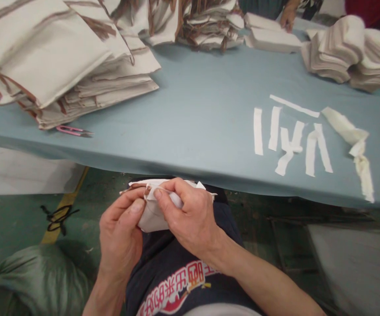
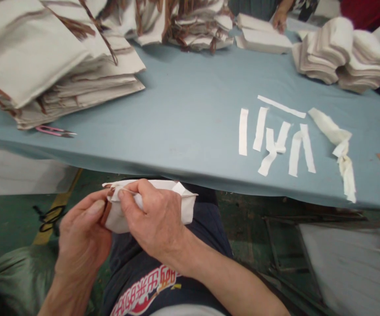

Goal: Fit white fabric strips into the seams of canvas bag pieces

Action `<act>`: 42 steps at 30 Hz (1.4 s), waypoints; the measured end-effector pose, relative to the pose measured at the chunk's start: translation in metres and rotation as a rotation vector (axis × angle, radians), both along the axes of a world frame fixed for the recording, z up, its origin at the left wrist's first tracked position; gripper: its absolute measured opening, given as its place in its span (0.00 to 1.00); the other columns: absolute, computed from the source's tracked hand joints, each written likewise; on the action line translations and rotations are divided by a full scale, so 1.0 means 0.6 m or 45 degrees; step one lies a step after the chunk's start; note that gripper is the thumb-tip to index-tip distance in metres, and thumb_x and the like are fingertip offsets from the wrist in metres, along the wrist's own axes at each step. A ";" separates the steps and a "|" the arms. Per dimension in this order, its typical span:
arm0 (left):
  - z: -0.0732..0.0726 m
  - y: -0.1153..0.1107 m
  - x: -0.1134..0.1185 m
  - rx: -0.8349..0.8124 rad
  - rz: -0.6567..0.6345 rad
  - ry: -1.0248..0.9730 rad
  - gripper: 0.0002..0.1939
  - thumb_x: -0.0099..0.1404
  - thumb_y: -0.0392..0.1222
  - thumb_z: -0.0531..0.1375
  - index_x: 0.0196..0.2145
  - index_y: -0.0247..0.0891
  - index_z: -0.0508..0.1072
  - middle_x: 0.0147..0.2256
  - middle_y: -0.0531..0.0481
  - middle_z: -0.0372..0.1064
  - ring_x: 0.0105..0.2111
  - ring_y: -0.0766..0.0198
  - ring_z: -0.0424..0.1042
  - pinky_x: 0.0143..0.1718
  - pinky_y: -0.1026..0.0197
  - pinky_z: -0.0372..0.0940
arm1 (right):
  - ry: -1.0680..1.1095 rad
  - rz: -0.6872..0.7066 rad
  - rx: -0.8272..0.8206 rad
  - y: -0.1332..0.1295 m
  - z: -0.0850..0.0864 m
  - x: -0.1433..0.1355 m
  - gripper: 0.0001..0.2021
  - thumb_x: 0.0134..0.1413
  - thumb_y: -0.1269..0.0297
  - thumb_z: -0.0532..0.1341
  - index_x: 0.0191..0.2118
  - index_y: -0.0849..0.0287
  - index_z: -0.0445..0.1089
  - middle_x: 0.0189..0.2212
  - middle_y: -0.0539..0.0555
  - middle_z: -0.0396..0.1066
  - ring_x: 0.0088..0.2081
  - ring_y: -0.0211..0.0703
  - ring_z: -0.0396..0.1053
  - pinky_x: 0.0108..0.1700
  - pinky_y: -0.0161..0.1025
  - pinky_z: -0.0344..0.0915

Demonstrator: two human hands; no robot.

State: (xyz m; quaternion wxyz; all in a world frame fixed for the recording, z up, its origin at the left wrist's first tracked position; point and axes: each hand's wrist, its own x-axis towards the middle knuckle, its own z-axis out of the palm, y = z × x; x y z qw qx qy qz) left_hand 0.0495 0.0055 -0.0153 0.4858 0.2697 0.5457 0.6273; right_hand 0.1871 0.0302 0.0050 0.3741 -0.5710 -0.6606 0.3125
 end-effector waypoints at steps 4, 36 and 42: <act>-0.002 -0.001 -0.002 -0.008 0.001 0.019 0.17 0.50 0.55 0.84 0.34 0.45 0.91 0.33 0.50 0.86 0.28 0.63 0.82 0.33 0.66 0.79 | 0.008 -0.001 -0.004 -0.001 0.003 -0.003 0.12 0.72 0.58 0.64 0.38 0.54 0.82 0.28 0.50 0.83 0.27 0.40 0.76 0.33 0.37 0.64; -0.024 -0.033 0.018 0.120 0.092 0.511 0.06 0.71 0.45 0.72 0.41 0.42 0.85 0.38 0.52 0.85 0.36 0.60 0.83 0.41 0.62 0.77 | -0.048 0.311 0.415 0.027 -0.007 0.028 0.18 0.80 0.54 0.59 0.43 0.52 0.84 0.33 0.54 0.81 0.35 0.44 0.73 0.41 0.42 0.67; -0.018 -0.038 0.014 0.074 0.021 0.302 0.04 0.69 0.45 0.74 0.40 0.46 0.86 0.39 0.53 0.85 0.38 0.60 0.82 0.43 0.62 0.76 | 0.236 0.370 0.302 0.023 -0.005 0.031 0.10 0.75 0.60 0.65 0.39 0.55 0.79 0.33 0.52 0.80 0.36 0.42 0.75 0.45 0.41 0.71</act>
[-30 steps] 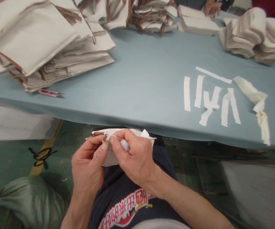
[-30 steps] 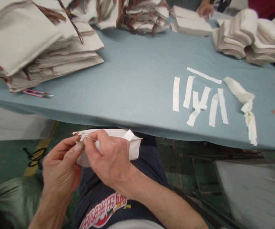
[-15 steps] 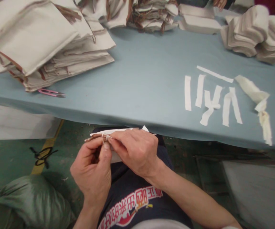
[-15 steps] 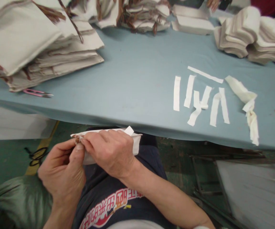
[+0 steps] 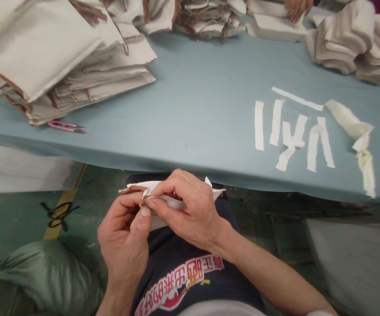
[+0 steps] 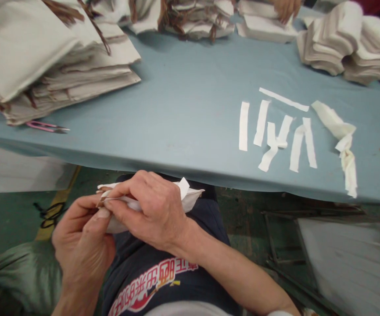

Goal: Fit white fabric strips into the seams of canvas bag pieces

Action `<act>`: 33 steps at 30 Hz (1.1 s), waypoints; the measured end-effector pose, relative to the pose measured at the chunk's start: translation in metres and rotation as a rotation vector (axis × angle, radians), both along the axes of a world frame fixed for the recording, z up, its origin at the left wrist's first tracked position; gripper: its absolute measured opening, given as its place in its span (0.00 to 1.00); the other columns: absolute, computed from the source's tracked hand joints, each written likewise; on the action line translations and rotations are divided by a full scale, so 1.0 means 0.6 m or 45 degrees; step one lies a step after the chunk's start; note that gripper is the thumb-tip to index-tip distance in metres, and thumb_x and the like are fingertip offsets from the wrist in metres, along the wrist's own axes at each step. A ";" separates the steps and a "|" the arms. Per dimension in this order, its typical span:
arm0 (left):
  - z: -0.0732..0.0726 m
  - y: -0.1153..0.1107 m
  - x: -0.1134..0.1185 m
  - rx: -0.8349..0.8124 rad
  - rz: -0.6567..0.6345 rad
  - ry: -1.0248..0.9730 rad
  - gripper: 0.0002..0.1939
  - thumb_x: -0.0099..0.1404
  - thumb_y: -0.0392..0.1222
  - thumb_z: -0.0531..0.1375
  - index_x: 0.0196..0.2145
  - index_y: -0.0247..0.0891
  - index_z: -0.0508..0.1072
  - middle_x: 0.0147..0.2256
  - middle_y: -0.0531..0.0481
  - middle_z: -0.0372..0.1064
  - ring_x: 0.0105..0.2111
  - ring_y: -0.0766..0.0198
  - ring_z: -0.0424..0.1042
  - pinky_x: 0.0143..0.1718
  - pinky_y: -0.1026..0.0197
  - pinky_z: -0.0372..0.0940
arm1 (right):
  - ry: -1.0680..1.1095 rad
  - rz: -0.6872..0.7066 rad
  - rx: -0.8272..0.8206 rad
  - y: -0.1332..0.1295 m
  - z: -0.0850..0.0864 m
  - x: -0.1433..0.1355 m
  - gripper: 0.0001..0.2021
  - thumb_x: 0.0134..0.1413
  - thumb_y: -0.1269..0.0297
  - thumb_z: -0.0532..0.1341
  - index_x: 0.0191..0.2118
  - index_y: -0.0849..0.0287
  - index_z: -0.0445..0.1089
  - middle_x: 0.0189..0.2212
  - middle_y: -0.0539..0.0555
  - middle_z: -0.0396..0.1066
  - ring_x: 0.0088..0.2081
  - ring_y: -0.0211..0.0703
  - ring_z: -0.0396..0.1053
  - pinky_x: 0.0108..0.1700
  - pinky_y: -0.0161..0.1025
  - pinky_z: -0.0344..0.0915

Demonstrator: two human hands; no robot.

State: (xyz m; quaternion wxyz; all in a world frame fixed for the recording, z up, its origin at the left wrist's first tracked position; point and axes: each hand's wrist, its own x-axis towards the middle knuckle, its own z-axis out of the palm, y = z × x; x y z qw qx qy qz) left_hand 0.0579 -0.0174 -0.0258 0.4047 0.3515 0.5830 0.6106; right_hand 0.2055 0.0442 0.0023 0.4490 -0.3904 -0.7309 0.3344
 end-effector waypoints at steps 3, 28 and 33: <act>0.004 0.004 0.000 -0.014 0.013 -0.065 0.03 0.65 0.42 0.74 0.36 0.46 0.85 0.37 0.54 0.84 0.36 0.60 0.80 0.40 0.62 0.75 | 0.055 0.041 -0.062 -0.001 0.003 0.000 0.09 0.74 0.61 0.67 0.38 0.56 0.79 0.33 0.51 0.79 0.34 0.40 0.74 0.43 0.39 0.71; 0.003 0.012 0.008 0.150 -0.072 0.511 0.07 0.60 0.33 0.68 0.34 0.44 0.82 0.34 0.55 0.83 0.35 0.60 0.81 0.42 0.59 0.73 | 0.332 0.052 -1.053 -0.012 -0.024 -0.027 0.06 0.58 0.63 0.61 0.42 0.53 0.68 0.24 0.39 0.61 0.25 0.35 0.59 0.28 0.34 0.56; 0.029 0.055 -0.029 0.068 -0.326 0.428 0.02 0.61 0.38 0.67 0.30 0.42 0.80 0.32 0.51 0.82 0.30 0.60 0.79 0.30 0.62 0.72 | 0.120 0.056 -0.921 0.025 -0.022 -0.002 0.05 0.66 0.63 0.63 0.44 0.55 0.72 0.26 0.42 0.70 0.26 0.35 0.64 0.29 0.34 0.56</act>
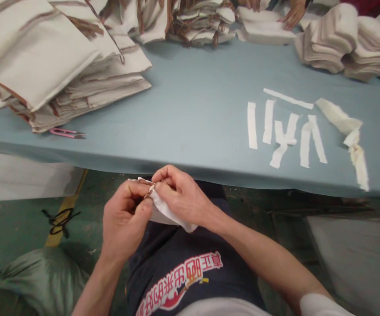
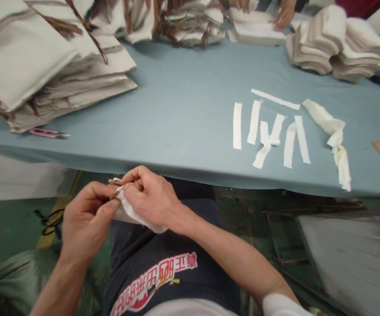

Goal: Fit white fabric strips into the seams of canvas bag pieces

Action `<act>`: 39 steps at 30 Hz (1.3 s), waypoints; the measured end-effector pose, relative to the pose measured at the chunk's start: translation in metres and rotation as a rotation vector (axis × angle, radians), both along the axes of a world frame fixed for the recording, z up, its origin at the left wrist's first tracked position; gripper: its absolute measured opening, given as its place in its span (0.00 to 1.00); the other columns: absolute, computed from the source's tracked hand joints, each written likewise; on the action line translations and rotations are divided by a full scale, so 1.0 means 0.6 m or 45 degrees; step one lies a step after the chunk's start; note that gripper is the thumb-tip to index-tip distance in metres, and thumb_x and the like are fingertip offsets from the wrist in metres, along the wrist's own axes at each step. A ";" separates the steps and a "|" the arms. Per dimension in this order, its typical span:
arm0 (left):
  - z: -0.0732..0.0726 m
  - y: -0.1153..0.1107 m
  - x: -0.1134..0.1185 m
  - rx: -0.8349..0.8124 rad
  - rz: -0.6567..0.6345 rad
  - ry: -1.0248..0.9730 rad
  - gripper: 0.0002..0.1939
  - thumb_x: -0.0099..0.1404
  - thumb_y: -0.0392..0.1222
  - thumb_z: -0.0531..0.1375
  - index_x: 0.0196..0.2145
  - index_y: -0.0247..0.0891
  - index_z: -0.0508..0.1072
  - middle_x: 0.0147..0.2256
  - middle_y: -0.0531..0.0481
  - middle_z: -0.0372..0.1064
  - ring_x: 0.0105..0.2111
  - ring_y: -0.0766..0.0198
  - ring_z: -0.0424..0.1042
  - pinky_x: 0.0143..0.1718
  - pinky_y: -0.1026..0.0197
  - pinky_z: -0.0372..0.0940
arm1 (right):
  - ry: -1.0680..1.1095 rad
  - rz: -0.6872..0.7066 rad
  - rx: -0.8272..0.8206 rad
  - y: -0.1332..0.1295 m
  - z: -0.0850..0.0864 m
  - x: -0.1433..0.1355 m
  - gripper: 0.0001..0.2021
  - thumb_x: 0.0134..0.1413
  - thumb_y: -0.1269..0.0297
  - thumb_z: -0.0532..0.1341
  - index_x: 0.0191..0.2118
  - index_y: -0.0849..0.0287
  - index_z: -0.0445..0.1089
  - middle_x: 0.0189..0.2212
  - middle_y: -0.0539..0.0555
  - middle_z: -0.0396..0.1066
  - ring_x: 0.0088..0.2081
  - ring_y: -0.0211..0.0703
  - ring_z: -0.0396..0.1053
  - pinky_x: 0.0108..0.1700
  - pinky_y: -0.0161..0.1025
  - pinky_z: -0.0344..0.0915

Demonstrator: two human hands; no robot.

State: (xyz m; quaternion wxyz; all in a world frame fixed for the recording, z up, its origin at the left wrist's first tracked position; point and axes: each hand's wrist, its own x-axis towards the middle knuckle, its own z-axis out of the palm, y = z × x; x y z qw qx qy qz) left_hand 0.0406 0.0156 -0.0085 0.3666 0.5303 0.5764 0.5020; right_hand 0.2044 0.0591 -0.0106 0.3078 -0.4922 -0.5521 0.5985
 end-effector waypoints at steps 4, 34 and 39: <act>0.054 0.036 -0.031 -0.111 -0.217 -0.089 0.02 0.59 0.38 0.68 0.29 0.41 0.79 0.29 0.52 0.81 0.25 0.64 0.75 0.26 0.66 0.69 | 0.159 -0.052 0.339 0.039 0.019 0.028 0.12 0.72 0.53 0.61 0.48 0.57 0.72 0.31 0.47 0.74 0.30 0.37 0.69 0.36 0.37 0.66; 0.122 0.014 -0.060 0.562 -0.476 0.607 0.16 0.67 0.27 0.60 0.41 0.48 0.80 0.31 0.62 0.84 0.25 0.70 0.81 0.31 0.73 0.74 | 0.275 0.970 0.152 0.084 0.130 0.044 0.16 0.62 0.53 0.64 0.28 0.55 0.62 0.24 0.43 0.57 0.28 0.35 0.53 0.31 0.38 0.50; 0.087 0.014 -0.059 0.644 -0.493 0.493 0.15 0.71 0.25 0.60 0.43 0.46 0.77 0.35 0.58 0.85 0.31 0.68 0.84 0.37 0.70 0.78 | 0.433 0.937 -0.078 0.077 0.103 0.044 0.11 0.63 0.55 0.63 0.34 0.56 0.68 0.28 0.44 0.63 0.30 0.35 0.57 0.33 0.36 0.54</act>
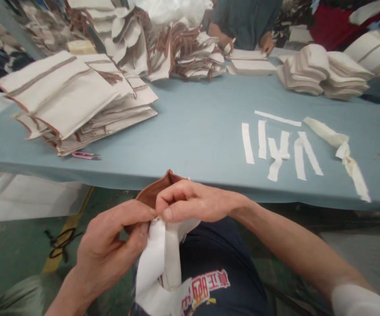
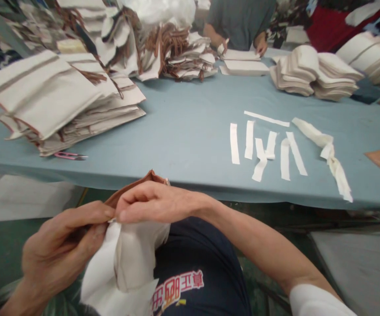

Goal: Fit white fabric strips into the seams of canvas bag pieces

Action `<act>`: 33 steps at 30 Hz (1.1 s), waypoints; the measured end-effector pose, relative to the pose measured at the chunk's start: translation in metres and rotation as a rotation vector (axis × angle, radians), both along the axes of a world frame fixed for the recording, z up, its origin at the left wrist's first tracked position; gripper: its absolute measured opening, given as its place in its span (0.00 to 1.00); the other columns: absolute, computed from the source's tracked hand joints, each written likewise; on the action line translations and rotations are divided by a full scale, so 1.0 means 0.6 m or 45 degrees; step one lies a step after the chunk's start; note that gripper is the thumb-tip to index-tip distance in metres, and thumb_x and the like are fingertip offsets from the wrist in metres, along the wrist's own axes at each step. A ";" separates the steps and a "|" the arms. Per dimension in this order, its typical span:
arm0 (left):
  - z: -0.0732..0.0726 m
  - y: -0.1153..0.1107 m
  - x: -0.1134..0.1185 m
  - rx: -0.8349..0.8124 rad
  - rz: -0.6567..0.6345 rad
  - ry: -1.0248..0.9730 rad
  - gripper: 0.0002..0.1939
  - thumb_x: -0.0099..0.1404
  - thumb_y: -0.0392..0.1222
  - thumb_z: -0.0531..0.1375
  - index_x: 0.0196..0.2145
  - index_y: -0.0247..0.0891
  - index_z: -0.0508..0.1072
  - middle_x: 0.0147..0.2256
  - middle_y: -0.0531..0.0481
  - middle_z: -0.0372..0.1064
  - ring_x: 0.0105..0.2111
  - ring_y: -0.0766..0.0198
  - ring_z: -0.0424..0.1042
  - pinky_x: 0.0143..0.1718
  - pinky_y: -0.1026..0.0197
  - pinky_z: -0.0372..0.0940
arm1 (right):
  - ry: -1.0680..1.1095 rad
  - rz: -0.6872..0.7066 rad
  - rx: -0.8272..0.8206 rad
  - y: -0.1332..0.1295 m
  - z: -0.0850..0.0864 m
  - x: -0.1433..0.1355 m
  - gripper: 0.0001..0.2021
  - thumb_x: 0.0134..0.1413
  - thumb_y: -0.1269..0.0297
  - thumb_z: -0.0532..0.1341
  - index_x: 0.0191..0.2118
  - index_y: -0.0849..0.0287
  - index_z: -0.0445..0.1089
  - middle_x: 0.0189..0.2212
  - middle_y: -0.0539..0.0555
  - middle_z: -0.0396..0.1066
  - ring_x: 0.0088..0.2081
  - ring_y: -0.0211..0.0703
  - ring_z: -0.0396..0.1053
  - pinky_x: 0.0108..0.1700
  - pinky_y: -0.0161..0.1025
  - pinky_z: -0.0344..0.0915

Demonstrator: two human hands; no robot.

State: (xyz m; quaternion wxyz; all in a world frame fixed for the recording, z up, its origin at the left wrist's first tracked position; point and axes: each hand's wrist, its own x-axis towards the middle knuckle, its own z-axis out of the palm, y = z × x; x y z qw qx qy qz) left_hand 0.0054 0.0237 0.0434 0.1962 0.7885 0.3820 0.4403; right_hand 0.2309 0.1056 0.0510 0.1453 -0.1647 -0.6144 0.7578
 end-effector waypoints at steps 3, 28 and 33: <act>-0.013 0.001 0.001 0.015 -0.058 0.028 0.17 0.70 0.24 0.60 0.45 0.46 0.78 0.36 0.56 0.86 0.33 0.67 0.85 0.38 0.68 0.78 | -0.040 -0.035 0.102 -0.004 -0.008 0.001 0.06 0.58 0.61 0.64 0.35 0.57 0.69 0.29 0.44 0.64 0.30 0.34 0.57 0.34 0.35 0.56; 0.023 0.021 -0.019 -0.103 -0.232 0.436 0.06 0.81 0.40 0.62 0.48 0.47 0.80 0.35 0.56 0.84 0.29 0.64 0.81 0.33 0.64 0.68 | -0.446 -0.265 1.809 -0.044 0.030 0.042 0.09 0.74 0.71 0.61 0.41 0.61 0.78 0.34 0.52 0.83 0.35 0.42 0.73 0.32 0.41 0.56; 0.067 0.037 0.003 -0.326 -0.284 0.408 0.14 0.75 0.37 0.61 0.28 0.43 0.71 0.23 0.61 0.69 0.21 0.70 0.68 0.24 0.68 0.59 | -0.429 -0.289 2.050 -0.067 0.058 0.050 0.13 0.76 0.75 0.60 0.36 0.59 0.74 0.30 0.52 0.79 0.33 0.43 0.69 0.32 0.42 0.57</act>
